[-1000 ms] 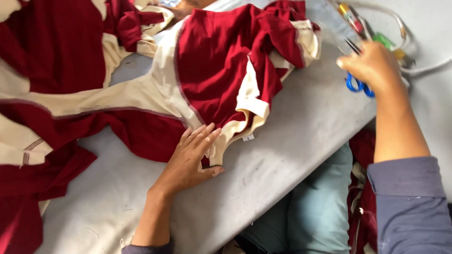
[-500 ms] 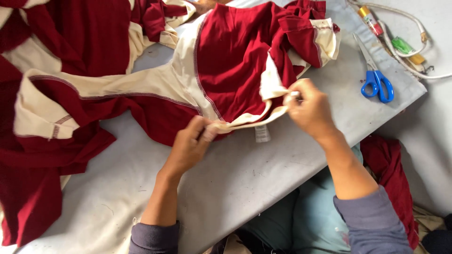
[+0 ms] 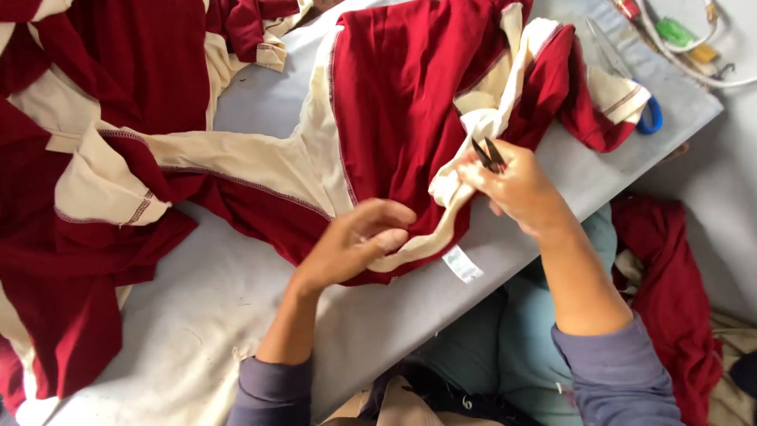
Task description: The person uses scissors to trim a red and white garment on a table, then switches to a seam ripper to remove threads and a label from the same garment. The person continues to trim and remove threads from the garment's edges.
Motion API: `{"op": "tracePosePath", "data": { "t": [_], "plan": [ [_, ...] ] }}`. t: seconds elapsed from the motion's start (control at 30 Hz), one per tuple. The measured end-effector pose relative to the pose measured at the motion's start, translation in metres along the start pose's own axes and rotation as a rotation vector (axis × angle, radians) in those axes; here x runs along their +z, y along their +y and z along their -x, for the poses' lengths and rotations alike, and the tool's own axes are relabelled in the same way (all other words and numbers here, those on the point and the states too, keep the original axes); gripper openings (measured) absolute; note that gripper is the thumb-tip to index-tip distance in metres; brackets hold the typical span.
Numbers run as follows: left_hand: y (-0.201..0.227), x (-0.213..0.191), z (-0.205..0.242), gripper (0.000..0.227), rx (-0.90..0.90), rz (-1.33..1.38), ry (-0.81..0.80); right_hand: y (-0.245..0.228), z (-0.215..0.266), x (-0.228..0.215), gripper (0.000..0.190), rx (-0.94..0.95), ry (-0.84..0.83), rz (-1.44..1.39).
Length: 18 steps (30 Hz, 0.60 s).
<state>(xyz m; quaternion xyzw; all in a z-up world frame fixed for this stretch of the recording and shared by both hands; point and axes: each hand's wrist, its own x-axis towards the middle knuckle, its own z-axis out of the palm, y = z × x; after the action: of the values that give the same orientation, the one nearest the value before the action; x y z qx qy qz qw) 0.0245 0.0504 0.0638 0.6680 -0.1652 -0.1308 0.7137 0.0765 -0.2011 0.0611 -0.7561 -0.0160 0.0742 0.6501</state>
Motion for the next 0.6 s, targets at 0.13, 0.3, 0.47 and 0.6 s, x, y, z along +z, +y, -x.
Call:
{"op": "tracePosePath", "data": {
  "t": [0.13,0.3,0.47,0.6],
  "plan": [
    [0.005,-0.005,0.001,0.023,-0.139,-0.177,-0.094,-0.008,0.014,0.012,0.026,-0.211,0.211,0.258],
    [0.002,-0.021,0.007,0.022,-0.213,-0.217,-0.049,-0.019,0.067,0.023,0.021,-0.094,0.316,0.621],
    [0.008,-0.015,0.008,0.026,-0.189,-0.216,-0.21,0.01,0.051,0.022,0.045,0.163,0.272,0.686],
    [0.004,-0.01,0.008,0.047,-0.252,-0.17,-0.341,0.031,0.002,0.002,0.007,-0.091,0.337,0.695]
  ]
}}
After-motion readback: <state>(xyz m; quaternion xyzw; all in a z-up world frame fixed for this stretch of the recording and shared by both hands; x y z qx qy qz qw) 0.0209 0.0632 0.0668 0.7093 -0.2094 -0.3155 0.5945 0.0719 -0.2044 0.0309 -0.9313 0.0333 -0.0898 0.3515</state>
